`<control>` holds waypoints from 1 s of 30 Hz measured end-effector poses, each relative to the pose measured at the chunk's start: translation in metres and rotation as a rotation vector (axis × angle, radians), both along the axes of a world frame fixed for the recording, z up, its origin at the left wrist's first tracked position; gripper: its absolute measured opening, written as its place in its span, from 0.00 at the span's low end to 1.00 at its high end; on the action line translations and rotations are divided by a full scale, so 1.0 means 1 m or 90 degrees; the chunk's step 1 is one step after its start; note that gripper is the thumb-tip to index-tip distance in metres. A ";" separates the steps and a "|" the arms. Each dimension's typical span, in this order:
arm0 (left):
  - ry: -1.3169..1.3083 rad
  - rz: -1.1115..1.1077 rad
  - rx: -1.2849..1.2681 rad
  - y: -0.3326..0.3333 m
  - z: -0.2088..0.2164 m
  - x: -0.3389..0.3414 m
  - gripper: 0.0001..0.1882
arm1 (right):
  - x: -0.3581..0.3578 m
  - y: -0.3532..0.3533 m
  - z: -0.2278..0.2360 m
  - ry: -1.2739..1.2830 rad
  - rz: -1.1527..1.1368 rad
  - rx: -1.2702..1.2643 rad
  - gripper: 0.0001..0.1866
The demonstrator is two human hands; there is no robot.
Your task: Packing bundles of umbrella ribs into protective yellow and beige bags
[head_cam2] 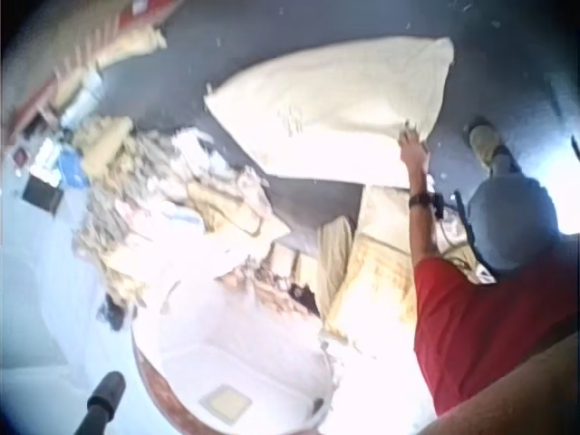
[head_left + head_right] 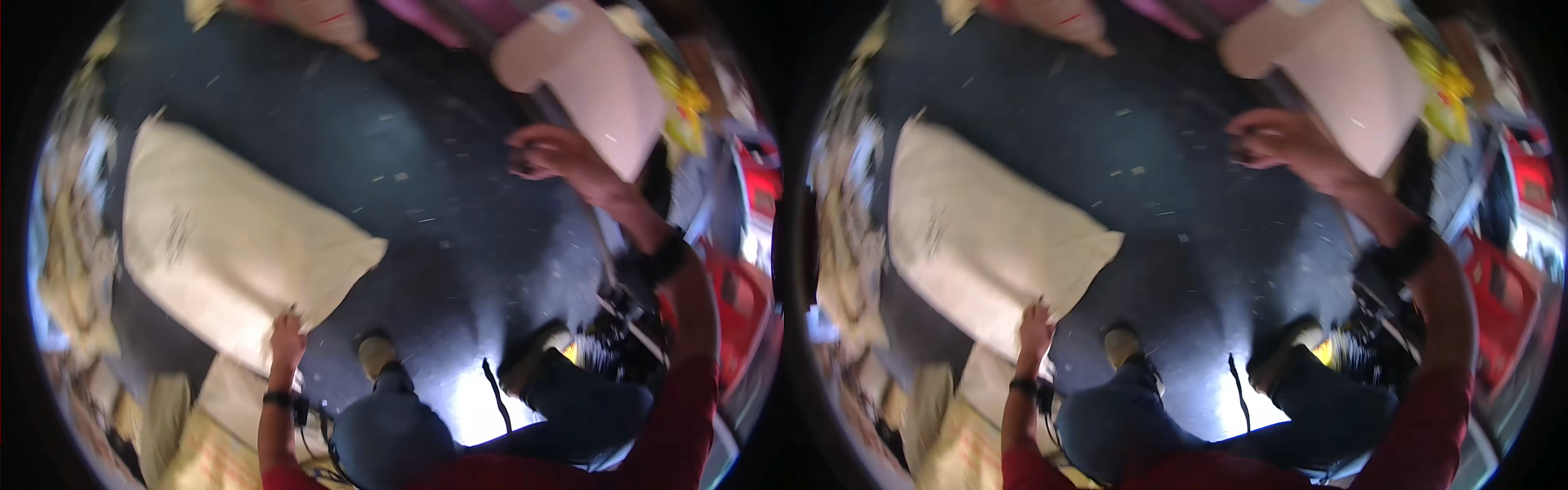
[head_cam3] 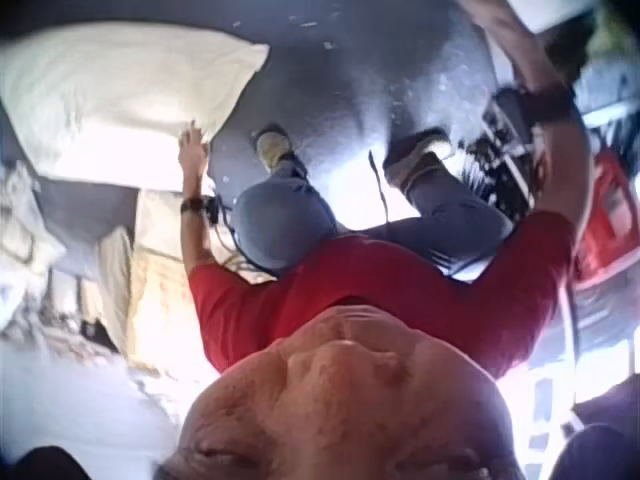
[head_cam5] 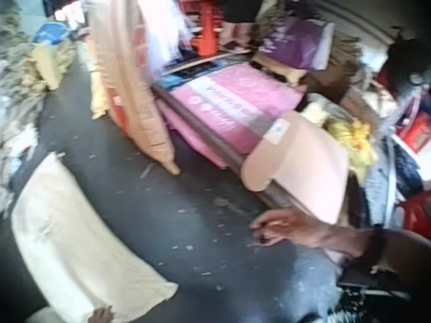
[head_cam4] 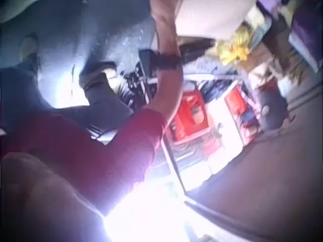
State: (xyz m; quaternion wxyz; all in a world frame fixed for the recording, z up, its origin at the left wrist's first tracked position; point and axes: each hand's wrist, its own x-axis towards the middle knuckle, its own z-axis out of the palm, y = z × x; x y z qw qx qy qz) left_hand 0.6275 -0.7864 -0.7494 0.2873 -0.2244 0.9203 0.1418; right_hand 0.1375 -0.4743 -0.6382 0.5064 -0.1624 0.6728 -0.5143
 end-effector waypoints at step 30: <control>0.370 0.090 0.107 -0.043 0.443 -0.002 0.22 | 0.213 -0.002 0.468 -0.086 -0.257 0.157 0.06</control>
